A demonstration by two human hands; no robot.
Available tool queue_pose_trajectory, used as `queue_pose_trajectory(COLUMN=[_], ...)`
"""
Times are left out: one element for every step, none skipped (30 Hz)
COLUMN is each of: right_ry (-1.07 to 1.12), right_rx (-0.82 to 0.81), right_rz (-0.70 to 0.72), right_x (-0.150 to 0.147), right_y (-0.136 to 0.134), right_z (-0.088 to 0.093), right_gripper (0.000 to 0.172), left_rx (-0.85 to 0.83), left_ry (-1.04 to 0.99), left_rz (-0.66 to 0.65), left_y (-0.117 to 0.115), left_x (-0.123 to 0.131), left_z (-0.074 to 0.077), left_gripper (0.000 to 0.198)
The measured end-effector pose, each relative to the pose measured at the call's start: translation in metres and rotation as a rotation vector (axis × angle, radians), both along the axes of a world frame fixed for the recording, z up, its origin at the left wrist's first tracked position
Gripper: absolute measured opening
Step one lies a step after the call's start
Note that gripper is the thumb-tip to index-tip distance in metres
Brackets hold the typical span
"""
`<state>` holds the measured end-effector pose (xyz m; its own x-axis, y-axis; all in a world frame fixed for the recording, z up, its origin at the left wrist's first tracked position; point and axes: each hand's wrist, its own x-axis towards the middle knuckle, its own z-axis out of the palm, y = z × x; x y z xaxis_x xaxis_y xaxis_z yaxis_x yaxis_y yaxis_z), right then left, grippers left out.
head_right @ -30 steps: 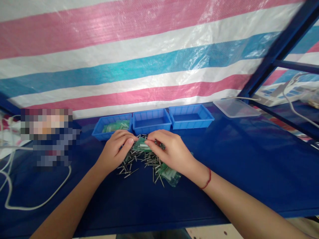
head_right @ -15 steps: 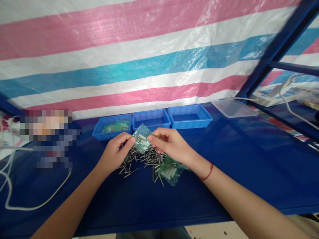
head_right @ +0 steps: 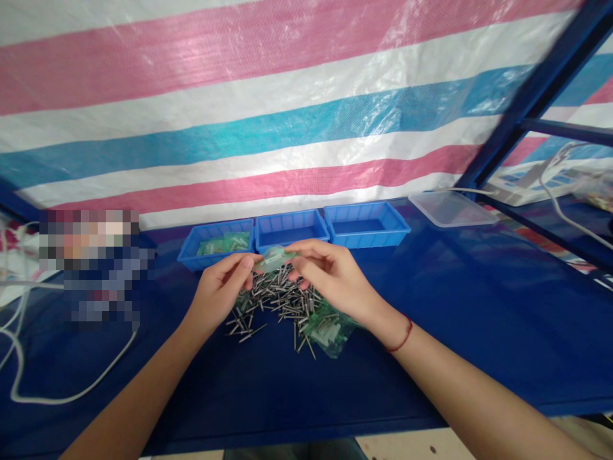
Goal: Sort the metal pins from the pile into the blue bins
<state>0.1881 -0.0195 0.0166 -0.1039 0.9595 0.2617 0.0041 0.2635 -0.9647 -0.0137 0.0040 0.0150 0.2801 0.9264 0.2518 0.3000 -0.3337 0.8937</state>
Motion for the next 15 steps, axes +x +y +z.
queue_pose_trajectory(right_ry=[-0.002,0.000,0.008,0.020,0.033,0.043,0.047,0.045,0.038,0.031,0.027,0.025,0.029,0.032,0.033], right_rx=[0.007,0.012,0.017,0.021,0.023,0.024,0.026,0.030,0.034,0.036,0.036,0.034,0.032,0.030,0.031], right_rz=[-0.005,-0.010,-0.014,-0.019,-0.026,-0.031,-0.035,-0.036,-0.036,-0.035,-0.035,-0.032,-0.030,-0.027,-0.021], right_x=[-0.001,-0.001,-0.002,-0.002,-0.003,-0.003,-0.003,-0.004,-0.004,-0.004,-0.004,-0.004,-0.004,-0.004,-0.004], right_y=[-0.001,-0.001,-0.001,0.000,0.000,0.001,0.002,0.002,0.002,0.002,0.002,0.002,0.001,0.001,0.000], right_z=[0.001,0.001,0.001,0.000,-0.002,-0.003,-0.005,-0.007,-0.008,-0.009,-0.010,-0.010,-0.009,-0.009,-0.007], right_gripper=[0.018,0.017,0.016,0.016,0.016,0.017,0.017,0.016,0.015,0.014,0.014,0.015,0.016,0.018,0.021], left_rx=[0.016,0.031,0.042,0.048,0.050,0.051,0.054,0.060,0.072,0.089,0.110,0.134,0.165,0.199,0.234], left_ry=[0.004,0.007,0.006,0.007,0.013,0.024,0.040,0.063,0.090,0.120,0.150,0.177,0.200,0.218,0.224], left_rz=[0.008,0.015,0.021,0.023,0.023,0.025,0.026,0.026,0.027,0.029,0.033,0.039,0.051,0.075,0.116], left_y=[0.001,0.002,0.003,0.003,0.004,0.005,0.005,0.005,0.006,0.005,0.005,0.006,0.006,0.007,0.009], left_x=[0.000,0.000,0.000,0.000,-0.001,-0.001,-0.001,0.000,0.000,0.000,0.000,0.000,0.000,-0.001,-0.004], left_z=[-0.002,-0.003,-0.005,-0.007,-0.009,-0.011,-0.012,-0.012,-0.013,-0.012,-0.012,-0.011,-0.010,-0.008,-0.006], left_gripper=[0.028,0.025,0.023,0.024,0.027,0.031,0.034,0.035,0.032,0.029,0.026,0.024,0.023,0.022,0.022])
